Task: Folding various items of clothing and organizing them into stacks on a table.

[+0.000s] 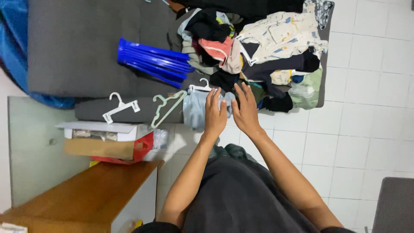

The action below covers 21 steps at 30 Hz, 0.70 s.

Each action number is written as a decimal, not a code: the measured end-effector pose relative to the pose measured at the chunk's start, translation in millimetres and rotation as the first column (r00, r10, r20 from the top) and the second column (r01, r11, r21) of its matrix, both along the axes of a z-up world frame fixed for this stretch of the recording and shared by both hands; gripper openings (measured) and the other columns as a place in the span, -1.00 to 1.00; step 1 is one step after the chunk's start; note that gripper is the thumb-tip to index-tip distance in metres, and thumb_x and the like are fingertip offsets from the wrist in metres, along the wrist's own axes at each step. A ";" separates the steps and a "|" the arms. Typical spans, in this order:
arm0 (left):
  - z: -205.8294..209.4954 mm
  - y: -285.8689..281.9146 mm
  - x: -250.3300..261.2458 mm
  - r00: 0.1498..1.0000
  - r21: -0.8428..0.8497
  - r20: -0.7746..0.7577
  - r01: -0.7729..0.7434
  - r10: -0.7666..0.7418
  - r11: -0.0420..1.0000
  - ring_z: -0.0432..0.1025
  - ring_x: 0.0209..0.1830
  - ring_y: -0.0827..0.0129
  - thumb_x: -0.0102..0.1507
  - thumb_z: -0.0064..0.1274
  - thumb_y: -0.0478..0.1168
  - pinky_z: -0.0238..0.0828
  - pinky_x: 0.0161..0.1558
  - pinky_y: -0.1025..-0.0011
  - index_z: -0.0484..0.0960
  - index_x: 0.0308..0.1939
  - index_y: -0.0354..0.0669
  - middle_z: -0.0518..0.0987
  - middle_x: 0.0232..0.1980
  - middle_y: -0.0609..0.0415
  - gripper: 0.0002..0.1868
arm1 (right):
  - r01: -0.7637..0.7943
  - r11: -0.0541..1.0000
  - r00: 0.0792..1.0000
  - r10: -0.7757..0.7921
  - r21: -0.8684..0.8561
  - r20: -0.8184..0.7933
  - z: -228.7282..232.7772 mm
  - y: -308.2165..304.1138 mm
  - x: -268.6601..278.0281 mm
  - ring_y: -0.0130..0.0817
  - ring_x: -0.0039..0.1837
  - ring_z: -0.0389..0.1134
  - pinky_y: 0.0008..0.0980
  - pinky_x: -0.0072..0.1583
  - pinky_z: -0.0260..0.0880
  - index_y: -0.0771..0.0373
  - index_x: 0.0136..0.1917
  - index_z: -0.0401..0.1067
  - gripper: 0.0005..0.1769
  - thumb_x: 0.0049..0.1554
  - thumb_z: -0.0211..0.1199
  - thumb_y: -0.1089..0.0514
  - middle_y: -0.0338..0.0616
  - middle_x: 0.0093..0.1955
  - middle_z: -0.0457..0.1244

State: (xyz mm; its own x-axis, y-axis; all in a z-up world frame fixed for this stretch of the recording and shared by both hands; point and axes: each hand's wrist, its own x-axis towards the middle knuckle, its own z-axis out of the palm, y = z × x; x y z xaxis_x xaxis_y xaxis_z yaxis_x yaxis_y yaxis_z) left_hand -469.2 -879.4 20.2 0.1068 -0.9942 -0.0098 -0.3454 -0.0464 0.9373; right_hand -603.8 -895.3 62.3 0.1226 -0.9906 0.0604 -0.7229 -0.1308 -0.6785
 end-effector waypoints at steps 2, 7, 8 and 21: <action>-1.9 -24.1 -15.5 1.000 0.037 -0.020 0.004 -0.003 0.999 0.17 0.52 -0.13 0.46 -0.16 -0.13 0.14 0.44 0.10 0.33 0.45 -0.22 0.23 0.52 -0.25 -0.51 | 0.028 0.998 0.999 -0.027 0.059 -0.026 -7.4 -16.6 -17.0 0.32 0.61 -0.04 0.08 0.50 -0.01 0.25 0.55 0.19 -0.45 0.32 0.09 0.15 0.29 0.59 0.02; -24.1 -62.9 -56.6 1.000 0.092 -0.010 0.010 -0.009 0.996 0.20 0.48 -0.12 0.43 -0.12 -0.17 0.16 0.42 0.12 0.35 0.43 -0.24 0.30 0.46 -0.24 -0.51 | 0.089 0.990 0.996 -0.088 0.111 -0.015 -26.5 -49.6 -63.6 0.24 0.61 -0.01 0.05 0.53 0.02 0.23 0.55 0.19 -0.44 0.32 0.09 0.11 0.26 0.58 0.03; -30.9 -70.6 -66.1 1.000 0.091 -0.005 0.009 -0.009 0.996 0.22 0.47 -0.12 0.42 -0.10 -0.19 0.16 0.42 0.12 0.36 0.42 -0.24 0.33 0.44 -0.24 -0.51 | 0.098 0.989 0.995 -0.095 0.111 -0.037 -36.6 -55.9 -76.0 0.23 0.62 -0.01 0.04 0.54 0.02 0.22 0.54 0.19 -0.45 0.33 0.09 0.10 0.24 0.59 0.03; -134.1 -209.3 -220.0 0.978 0.247 0.018 -0.208 0.210 0.947 0.38 0.26 -0.06 0.36 0.01 -0.25 0.31 0.29 0.17 0.41 0.36 -0.24 0.45 0.32 -0.19 -0.52 | -0.120 0.970 0.991 0.129 0.211 -0.029 -133.4 -239.3 -216.3 0.29 0.56 0.07 0.03 0.52 0.06 0.22 0.52 0.22 -0.44 0.29 0.13 0.13 0.31 0.55 0.07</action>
